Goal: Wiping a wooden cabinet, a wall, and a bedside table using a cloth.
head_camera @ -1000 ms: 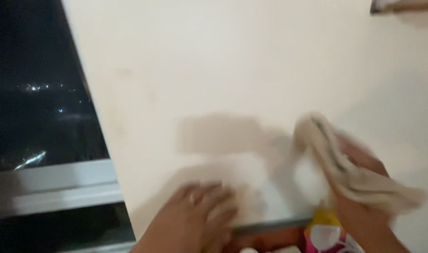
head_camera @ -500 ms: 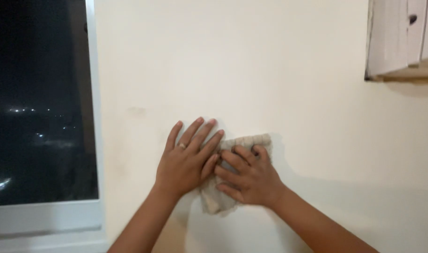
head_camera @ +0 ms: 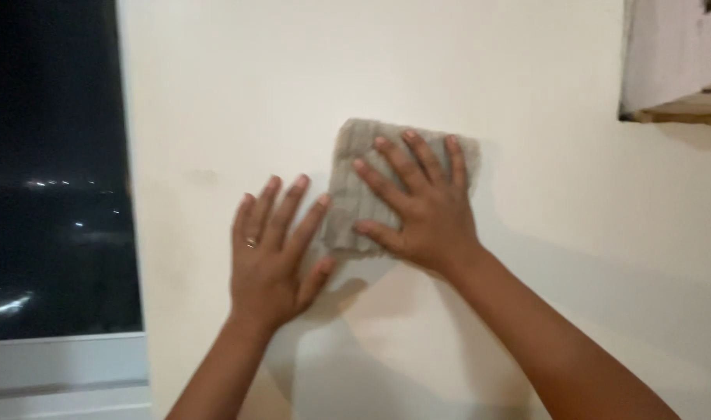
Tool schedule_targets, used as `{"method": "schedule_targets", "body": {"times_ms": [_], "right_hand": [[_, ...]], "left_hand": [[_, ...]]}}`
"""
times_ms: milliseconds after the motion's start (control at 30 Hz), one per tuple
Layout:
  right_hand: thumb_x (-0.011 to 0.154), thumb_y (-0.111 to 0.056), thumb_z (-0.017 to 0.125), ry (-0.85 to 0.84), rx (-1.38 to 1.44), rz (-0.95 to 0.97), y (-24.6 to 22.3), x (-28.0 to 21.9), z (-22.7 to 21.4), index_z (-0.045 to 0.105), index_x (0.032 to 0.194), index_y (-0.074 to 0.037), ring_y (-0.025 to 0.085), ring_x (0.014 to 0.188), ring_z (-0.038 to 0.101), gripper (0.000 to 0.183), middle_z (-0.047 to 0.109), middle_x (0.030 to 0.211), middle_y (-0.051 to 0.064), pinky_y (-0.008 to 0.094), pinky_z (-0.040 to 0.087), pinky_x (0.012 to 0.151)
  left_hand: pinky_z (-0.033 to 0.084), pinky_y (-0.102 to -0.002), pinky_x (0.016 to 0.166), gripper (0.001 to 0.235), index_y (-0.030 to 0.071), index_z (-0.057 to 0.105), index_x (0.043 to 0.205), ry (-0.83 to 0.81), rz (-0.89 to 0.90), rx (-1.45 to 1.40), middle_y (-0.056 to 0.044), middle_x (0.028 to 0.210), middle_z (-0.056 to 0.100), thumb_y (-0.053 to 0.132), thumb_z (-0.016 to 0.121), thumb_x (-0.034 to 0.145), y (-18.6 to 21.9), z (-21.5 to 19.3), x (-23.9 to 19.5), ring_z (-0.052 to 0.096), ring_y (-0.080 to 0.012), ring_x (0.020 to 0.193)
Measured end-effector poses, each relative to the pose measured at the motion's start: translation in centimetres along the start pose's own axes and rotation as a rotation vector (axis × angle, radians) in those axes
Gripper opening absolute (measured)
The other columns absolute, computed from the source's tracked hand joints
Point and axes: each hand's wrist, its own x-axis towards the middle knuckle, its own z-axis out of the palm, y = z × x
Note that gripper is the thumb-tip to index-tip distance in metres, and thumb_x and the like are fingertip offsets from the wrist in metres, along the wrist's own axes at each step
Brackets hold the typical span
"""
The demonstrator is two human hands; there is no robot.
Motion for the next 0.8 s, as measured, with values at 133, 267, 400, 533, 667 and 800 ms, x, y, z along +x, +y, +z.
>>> {"method": "schedule_targets", "body": {"times_ms": [133, 267, 400, 533, 667, 800], "right_hand": [[0.089, -0.087, 0.043, -0.086, 0.006, 0.008, -2.0, -2.4, -0.8, 0.049, 0.155, -0.038, 0.043, 0.154, 0.026, 0.083, 0.036, 0.167, 0.003, 0.072, 0.01, 0.118], [0.08, -0.103, 0.036, -0.359, -0.001, 0.018, -4.4, -5.7, -1.7, 0.025, 0.163, -0.04, 0.035, 0.158, -0.004, 0.104, 0.007, 0.173, 0.0, 0.074, -0.009, 0.123], [0.088, -0.095, 0.045, -0.302, 0.088, -0.046, -5.9, -7.2, -2.4, 0.036, 0.162, -0.032, 0.038, 0.159, 0.002, 0.097, 0.009, 0.171, 0.004, 0.077, -0.002, 0.125], [0.086, -0.094, 0.05, -0.268, 0.109, -0.026, -5.7, -6.8, -2.7, 0.042, 0.158, -0.031, 0.036, 0.157, 0.01, 0.096, 0.022, 0.169, 0.004, 0.075, 0.002, 0.125], [0.084, -0.091, 0.052, -0.309, 0.164, 0.03, -5.5, -7.0, -2.8, 0.045, 0.156, -0.035, 0.03, 0.158, 0.009, 0.091, 0.025, 0.169, -0.001, 0.069, -0.002, 0.127], [0.101, -0.069, 0.045, -0.201, 0.169, 0.083, -5.8, -7.0, -3.2, 0.048, 0.154, -0.027, 0.025, 0.157, 0.022, 0.068, 0.035, 0.166, -0.001, 0.057, 0.008, 0.132]], "left_hand": [[0.024, -0.054, 0.122, 0.064, 0.023, 0.052, 0.154, 0.004, -0.001, -0.028, -0.01, 0.16, 0.048, 0.059, 0.035, 0.104, 0.4, -0.5, 0.3, 0.038, -0.039, 0.15], [0.018, -0.055, 0.128, 0.067, 0.023, 0.048, 0.157, -0.165, 0.015, 0.017, -0.008, 0.166, 0.037, 0.061, 0.049, 0.101, 1.1, -0.9, 0.1, 0.027, -0.0314, 0.155], [0.013, -0.054, 0.127, 0.08, 0.029, 0.041, 0.16, -0.296, 0.226, -0.002, 0.0, 0.167, 0.037, 0.072, 0.053, 0.094, 1.5, -1.2, 0.6, 0.027, -0.0275, 0.156], [0.015, -0.052, 0.127, 0.081, 0.025, 0.04, 0.161, -0.303, 0.192, 0.046, 0.0, 0.166, 0.04, 0.07, 0.051, 0.095, 1.9, -1.1, 1.1, 0.028, -0.0261, 0.155], [0.011, -0.051, 0.127, 0.082, 0.021, 0.039, 0.163, -0.309, 0.176, 0.045, -0.001, 0.168, 0.038, 0.071, 0.045, 0.099, 2.0, -1.0, 1.1, 0.025, -0.0252, 0.156], [0.009, -0.053, 0.127, 0.089, 0.014, 0.038, 0.164, -0.353, 0.192, 0.04, -0.002, 0.17, 0.033, 0.074, 0.04, 0.098, 1.9, -1.2, 0.9, 0.018, -0.0259, 0.157]]}}
